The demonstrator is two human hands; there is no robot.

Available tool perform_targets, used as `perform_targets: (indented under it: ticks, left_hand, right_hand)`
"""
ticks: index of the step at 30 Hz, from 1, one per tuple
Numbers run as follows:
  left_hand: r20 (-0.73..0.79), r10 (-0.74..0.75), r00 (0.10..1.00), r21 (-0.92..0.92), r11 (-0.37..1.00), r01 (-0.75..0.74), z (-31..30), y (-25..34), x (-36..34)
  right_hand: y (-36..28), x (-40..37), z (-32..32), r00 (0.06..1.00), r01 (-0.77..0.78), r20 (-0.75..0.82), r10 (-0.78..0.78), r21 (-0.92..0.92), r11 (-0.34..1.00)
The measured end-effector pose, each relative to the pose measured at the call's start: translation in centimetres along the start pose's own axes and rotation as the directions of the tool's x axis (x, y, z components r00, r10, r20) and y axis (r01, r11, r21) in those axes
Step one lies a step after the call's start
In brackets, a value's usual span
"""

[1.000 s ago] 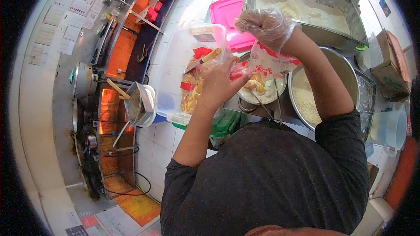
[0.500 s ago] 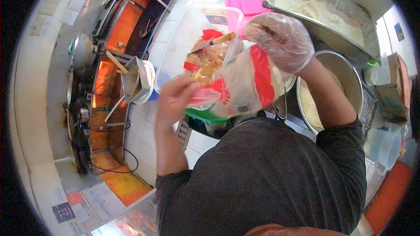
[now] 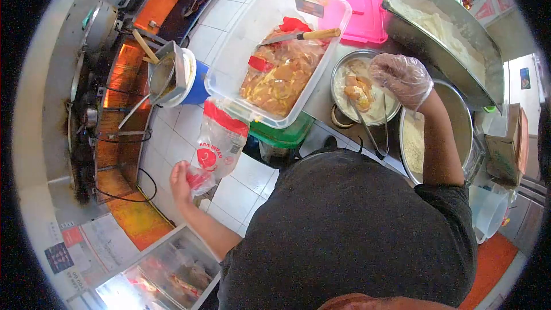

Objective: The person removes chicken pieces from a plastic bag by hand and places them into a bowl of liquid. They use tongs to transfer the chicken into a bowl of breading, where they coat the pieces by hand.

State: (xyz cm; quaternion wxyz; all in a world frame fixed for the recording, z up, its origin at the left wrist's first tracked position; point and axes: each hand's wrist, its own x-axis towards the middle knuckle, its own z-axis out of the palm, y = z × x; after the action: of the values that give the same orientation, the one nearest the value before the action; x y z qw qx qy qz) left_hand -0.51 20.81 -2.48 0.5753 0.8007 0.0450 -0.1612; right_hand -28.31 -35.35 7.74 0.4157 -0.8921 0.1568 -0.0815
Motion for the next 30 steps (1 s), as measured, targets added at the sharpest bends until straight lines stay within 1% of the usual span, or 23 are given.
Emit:
perform_targets:
  ticks: [1, 3, 4, 6, 8, 10, 12, 14, 15, 16, 17, 18, 20, 21, 24, 25, 26, 27, 28, 30]
  left_hand:
    - [0.027, -0.032, 0.999, 0.106, 0.994, 0.029, 0.1, -2.1, 0.8]
    - [0.074, -0.103, 0.992, 0.314, 0.947, 0.075, 0.4, -6.0, 2.2]
    - [0.064, -0.17, 0.983, 0.402, 0.906, 0.13, 0.8, -7.4, 2.6]
    - [0.022, -0.293, 0.956, 0.564, 0.793, 0.23, 1.6, -10.6, 3.4]
    - [0.161, -0.171, 0.972, 0.626, 0.779, 0.033, -0.1, -21.1, 7.4]
    - [0.193, -0.214, 0.957, 0.625, 0.779, 0.048, 5.6, -15.7, 4.5]
    - [0.263, -0.193, 0.945, 0.691, 0.721, -0.045, 7.6, -22.4, 8.2]
    - [0.228, -0.203, 0.952, 0.675, 0.738, -0.005, 11.3, -18.8, 6.1]
    - [0.255, -0.131, 0.958, 0.697, 0.712, -0.088, 11.8, -21.8, 7.6]
    - [0.287, -0.063, 0.956, 0.717, 0.676, -0.17, 12.5, -27.6, 10.0]
    - [0.323, 0.003, 0.946, 0.732, 0.633, -0.252, 12.8, -30.8, 11.3]
    - [0.322, -0.017, 0.947, 0.788, 0.56, -0.258, 13.0, -30.3, 11.1]
    - [0.312, -0.046, 0.949, 0.874, 0.405, -0.267, 14.5, -28.3, 9.9]
    - [-0.044, -0.153, 0.987, 0.676, 0.723, 0.142, 15.4, -29.3, 10.0]
    - [0.137, -0.118, 0.984, 0.534, 0.845, 0.027, 16.7, -32.1, 10.7]
    - [0.265, -0.142, 0.954, 0.496, 0.868, -0.009, 16.8, -32.5, 11.3]
    - [0.388, -0.163, 0.907, 0.45, 0.892, -0.033, 16.9, -32.9, 11.9]
    - [0.429, -0.308, 0.849, 0.328, 0.929, 0.171, 17.5, -31.8, 11.2]
    - [0.489, -0.431, 0.759, 0.211, 0.902, 0.376, 17.8, -31.0, 10.9]
    - [0.507, -0.412, 0.757, 0.19, 0.91, 0.368, 17.6, -32.5, 13.1]
  right_hand:
    - [0.0, 0.1, 0.2, 0.999, 0.047, -0.025, -0.047, 0.001, 0.999]
    - [-0.4, 0.4, 0.4, 0.998, 0.046, -0.045, -0.049, -0.079, 0.996]
    - [-0.6, 0.6, 0.6, 0.997, 0.047, -0.055, -0.054, -0.117, 0.992]
    - [-1.0, 0.8, 0.7, 0.999, 0.01, -0.029, -0.014, -0.159, 0.987]
    - [-1.5, 1.1, 0.8, 1.0, -0.004, -0.024, 0.0, -0.174, 0.985]
    - [-2.0, 1.3, 1.3, 1.0, -0.007, -0.028, 0.003, -0.156, 0.988]
    - [-2.3, 1.8, 1.9, 0.999, -0.021, -0.036, 0.016, -0.15, 0.989]
    - [-2.7, 1.8, 2.1, 0.999, -0.034, -0.044, 0.028, -0.15, 0.988]
    - [-2.8, 2.0, 2.2, 0.999, -0.031, -0.046, 0.022, -0.221, 0.975]
    - [-2.7, 2.1, 2.3, 0.999, -0.034, -0.049, 0.021, -0.291, 0.956]
    - [-2.7, 1.9, 2.6, 0.998, -0.04, -0.052, 0.023, -0.358, 0.933]
    - [-2.7, 1.6, 2.9, 0.991, -0.129, -0.029, 0.127, -0.365, 0.922]
    - [-2.7, 1.3, 3.2, 0.946, -0.296, 0.009, 0.325, -0.387, 0.873]
    - [-2.8, 1.1, 3.3, 0.907, -0.379, 0.026, 0.42, -0.387, 0.841]
    - [-1.1, -0.9, 5.2, 0.869, -0.453, -0.081, 0.488, -0.526, 0.72]
    - [-1.4, -0.9, 5.8, 0.745, -0.54, -0.019, 0.666, -0.604, 0.587]
    - [-2.1, -1.3, 6.8, 0.664, -0.548, -0.008, 0.747, -0.685, 0.48]
    - [-1.2, -2.5, 8.2, 0.695, -0.533, -0.018, 0.719, -0.684, 0.498]
    - [0.6, -3.7, 10.0, 0.722, -0.521, -0.03, 0.691, -0.681, 0.514]
    - [2.6, -4.9, 13.0, 0.628, -0.626, -0.124, 0.768, -0.667, 0.404]
